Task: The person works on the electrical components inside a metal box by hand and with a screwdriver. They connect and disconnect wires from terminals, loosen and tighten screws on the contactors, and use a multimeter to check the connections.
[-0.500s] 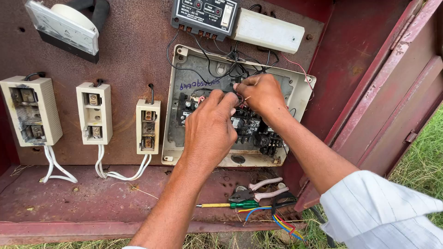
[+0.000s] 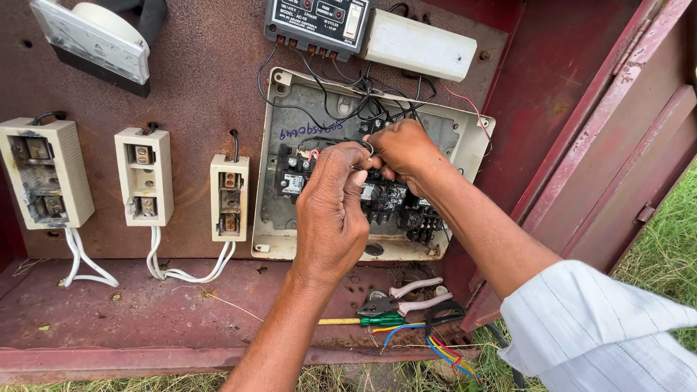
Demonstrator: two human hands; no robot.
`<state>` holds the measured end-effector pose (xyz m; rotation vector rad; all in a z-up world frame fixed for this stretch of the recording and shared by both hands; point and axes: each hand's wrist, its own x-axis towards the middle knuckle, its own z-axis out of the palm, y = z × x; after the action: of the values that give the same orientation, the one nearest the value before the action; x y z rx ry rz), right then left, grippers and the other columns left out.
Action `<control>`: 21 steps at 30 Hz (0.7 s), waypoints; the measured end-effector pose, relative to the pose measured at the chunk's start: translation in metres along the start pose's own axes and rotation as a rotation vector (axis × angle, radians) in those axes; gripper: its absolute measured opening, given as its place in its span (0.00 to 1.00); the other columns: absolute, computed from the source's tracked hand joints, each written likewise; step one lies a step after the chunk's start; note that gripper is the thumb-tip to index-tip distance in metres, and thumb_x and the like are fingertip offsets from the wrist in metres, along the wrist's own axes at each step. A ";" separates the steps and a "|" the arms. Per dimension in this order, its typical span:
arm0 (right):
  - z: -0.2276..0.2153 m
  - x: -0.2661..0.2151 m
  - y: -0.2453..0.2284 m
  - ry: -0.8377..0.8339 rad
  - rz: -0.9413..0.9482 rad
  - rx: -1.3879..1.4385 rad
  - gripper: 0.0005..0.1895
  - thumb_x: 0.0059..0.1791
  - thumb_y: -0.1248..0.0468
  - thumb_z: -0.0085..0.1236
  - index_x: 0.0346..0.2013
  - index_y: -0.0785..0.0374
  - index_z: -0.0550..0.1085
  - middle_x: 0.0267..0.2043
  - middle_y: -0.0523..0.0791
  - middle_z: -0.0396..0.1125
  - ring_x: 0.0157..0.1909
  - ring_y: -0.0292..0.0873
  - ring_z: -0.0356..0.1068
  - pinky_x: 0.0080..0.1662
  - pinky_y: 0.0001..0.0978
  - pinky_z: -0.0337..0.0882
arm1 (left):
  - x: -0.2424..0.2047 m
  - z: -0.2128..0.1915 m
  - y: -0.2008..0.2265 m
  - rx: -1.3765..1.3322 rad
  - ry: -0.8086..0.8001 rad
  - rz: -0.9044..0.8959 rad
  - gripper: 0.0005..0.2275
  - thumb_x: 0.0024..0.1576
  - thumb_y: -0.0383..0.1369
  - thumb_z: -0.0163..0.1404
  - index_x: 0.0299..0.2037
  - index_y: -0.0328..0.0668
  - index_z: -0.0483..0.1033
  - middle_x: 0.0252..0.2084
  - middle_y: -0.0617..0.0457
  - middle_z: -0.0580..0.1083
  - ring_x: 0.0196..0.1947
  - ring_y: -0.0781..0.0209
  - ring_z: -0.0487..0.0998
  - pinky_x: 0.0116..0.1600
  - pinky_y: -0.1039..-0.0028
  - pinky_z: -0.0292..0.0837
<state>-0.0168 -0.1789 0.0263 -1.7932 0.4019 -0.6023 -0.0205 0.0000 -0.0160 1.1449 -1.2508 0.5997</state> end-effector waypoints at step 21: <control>0.012 0.022 0.005 0.057 0.031 0.478 0.07 0.51 0.66 0.58 0.28 0.61 0.72 0.18 0.39 0.64 0.12 0.31 0.55 0.13 0.26 0.48 | 0.017 -0.004 -0.024 0.384 -0.175 0.045 0.13 0.55 0.17 0.48 0.48 0.41 0.73 0.42 0.47 0.78 0.39 0.47 0.82 0.40 0.63 0.77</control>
<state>0.0087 -0.1831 0.0232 -1.3141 0.2926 -0.6652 0.0064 -0.0091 -0.0076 1.5166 -1.3478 0.8104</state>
